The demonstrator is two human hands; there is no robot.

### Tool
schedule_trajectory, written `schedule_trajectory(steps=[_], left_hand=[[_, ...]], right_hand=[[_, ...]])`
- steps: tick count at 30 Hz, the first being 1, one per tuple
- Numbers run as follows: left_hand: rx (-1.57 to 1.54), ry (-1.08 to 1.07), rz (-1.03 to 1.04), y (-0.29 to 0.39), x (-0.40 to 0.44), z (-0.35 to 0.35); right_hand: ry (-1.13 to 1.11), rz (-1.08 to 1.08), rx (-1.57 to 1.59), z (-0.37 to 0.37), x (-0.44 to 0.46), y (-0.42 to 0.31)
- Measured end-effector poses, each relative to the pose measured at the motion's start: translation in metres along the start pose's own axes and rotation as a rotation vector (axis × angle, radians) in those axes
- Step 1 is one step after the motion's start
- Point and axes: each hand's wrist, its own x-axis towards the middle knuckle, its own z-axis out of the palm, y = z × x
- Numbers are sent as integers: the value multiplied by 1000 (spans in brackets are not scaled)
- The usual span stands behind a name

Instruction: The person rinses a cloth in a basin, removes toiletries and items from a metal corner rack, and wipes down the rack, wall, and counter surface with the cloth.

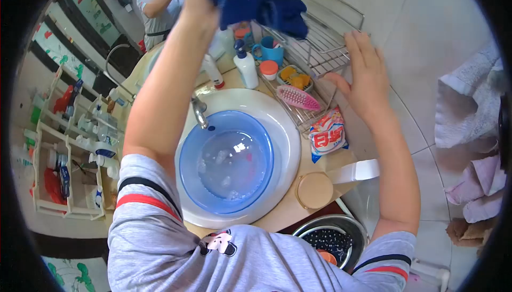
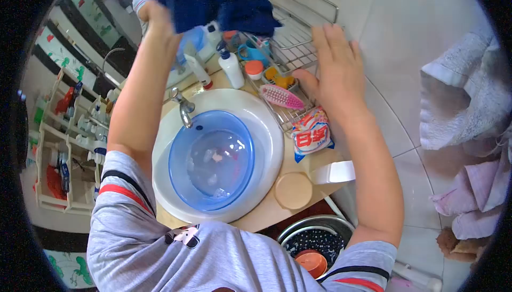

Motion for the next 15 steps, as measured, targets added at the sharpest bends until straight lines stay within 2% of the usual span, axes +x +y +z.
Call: schedule_trajectory(steps=[3, 6, 9, 12, 13, 14, 15], left_hand=[[113, 145, 136, 47, -53, 23], [288, 324, 220, 83, -125, 42], [469, 533, 280, 104, -206, 66], [596, 728, 296, 114, -277, 84], [631, 789, 299, 117, -300, 92], [662, 848, 299, 118, -322, 98], [691, 906, 295, 117, -344, 106]], right_hand=[[-29, -14, 4, -5, 4, -2], [-45, -25, 167, -17, 7, -1], [146, -194, 186, -61, 38, -54], [-105, -250, 455, -48, 69, -125], [-222, -237, 420, -23, 79, -143], [-504, -180, 349, 4, 95, -155], [-624, -114, 265, 37, 110, -161]])
